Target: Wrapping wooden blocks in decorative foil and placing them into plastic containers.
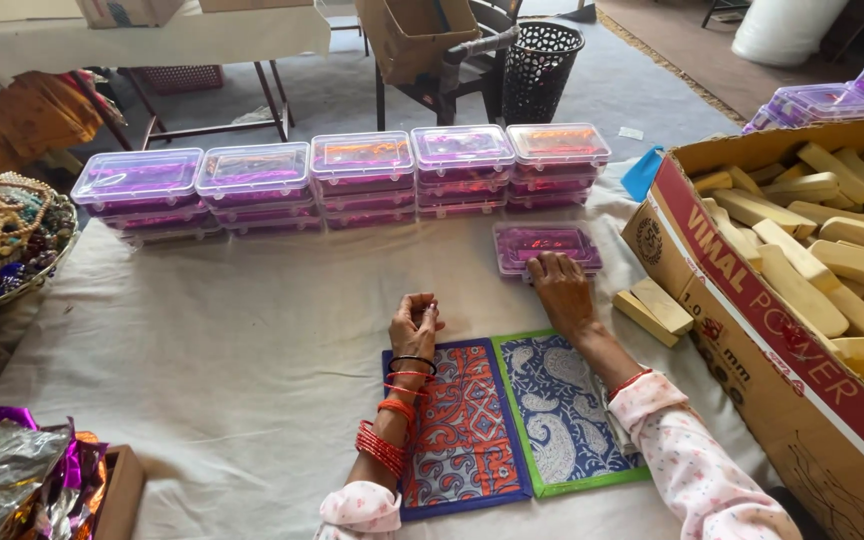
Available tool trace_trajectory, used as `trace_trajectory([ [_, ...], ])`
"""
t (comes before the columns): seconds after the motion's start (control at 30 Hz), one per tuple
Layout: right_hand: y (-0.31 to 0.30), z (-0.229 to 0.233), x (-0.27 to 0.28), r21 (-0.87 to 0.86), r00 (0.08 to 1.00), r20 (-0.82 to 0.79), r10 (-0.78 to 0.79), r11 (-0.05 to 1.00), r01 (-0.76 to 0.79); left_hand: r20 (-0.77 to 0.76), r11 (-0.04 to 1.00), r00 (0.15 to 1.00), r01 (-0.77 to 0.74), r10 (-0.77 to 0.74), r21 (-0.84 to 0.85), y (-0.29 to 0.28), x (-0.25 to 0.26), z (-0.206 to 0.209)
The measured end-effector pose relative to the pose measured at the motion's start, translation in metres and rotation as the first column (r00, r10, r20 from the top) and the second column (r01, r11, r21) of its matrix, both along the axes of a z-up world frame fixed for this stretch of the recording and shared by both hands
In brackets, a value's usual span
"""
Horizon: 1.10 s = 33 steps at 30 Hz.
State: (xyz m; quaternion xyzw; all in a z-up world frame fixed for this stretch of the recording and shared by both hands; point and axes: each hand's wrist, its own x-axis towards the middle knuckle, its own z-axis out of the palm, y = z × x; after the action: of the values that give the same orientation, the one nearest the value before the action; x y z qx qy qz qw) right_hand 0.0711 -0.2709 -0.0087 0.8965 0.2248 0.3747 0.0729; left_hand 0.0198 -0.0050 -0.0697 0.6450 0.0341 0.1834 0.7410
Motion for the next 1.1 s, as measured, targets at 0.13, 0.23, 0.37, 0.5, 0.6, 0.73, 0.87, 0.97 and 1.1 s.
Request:
trace_trajectory([
  [0.13,0.002,0.005,0.002,0.016,0.999,-0.033,-0.013,1.000,0.013,-0.005,1.000,1.000,0.007,-0.007,0.010,-0.001,-0.003,0.004],
  [0.23,-0.003,0.004,0.006,0.035,0.999,-0.051,-0.008,0.999,0.010,-0.003,1.000,1.000,0.016,-0.016,0.007,0.001,-0.006,0.009],
  [0.37,-0.003,0.037,-0.001,0.118,0.990,0.019,0.136,0.983,-0.138,-0.012,0.999,0.999,0.033,-0.034,-0.041,0.002,-0.005,0.008],
  [0.5,0.000,0.099,0.014,0.065,0.963,0.176,0.205,0.974,-0.219,-0.026,0.999,0.999,0.036,-0.037,-0.035,0.002,-0.005,0.009],
  [0.6,-0.015,0.121,0.083,-0.003,0.964,0.194,0.180,0.983,-0.183,-0.042,0.999,0.998,0.044,-0.045,-0.021,0.003,-0.008,0.009],
  [0.73,-0.024,0.151,0.146,-0.068,0.968,0.203,0.145,0.989,-0.133,-0.050,0.999,0.998,0.044,-0.045,-0.031,0.000,-0.006,0.006],
  [0.87,-0.033,0.146,0.189,-0.058,0.996,0.072,0.061,0.997,-0.057,-0.042,0.997,0.998,0.042,-0.044,-0.058,0.001,-0.003,-0.001],
  [0.97,-0.035,0.136,0.209,-0.053,0.999,0.050,-0.007,0.999,0.009,-0.047,0.998,0.998,0.040,-0.042,-0.046,0.003,-0.005,0.010],
  [1.1,-0.044,0.132,0.200,0.004,0.998,-0.030,0.059,0.998,-0.059,-0.103,1.000,0.994,0.028,-0.028,0.000,-0.002,-0.010,0.019],
])
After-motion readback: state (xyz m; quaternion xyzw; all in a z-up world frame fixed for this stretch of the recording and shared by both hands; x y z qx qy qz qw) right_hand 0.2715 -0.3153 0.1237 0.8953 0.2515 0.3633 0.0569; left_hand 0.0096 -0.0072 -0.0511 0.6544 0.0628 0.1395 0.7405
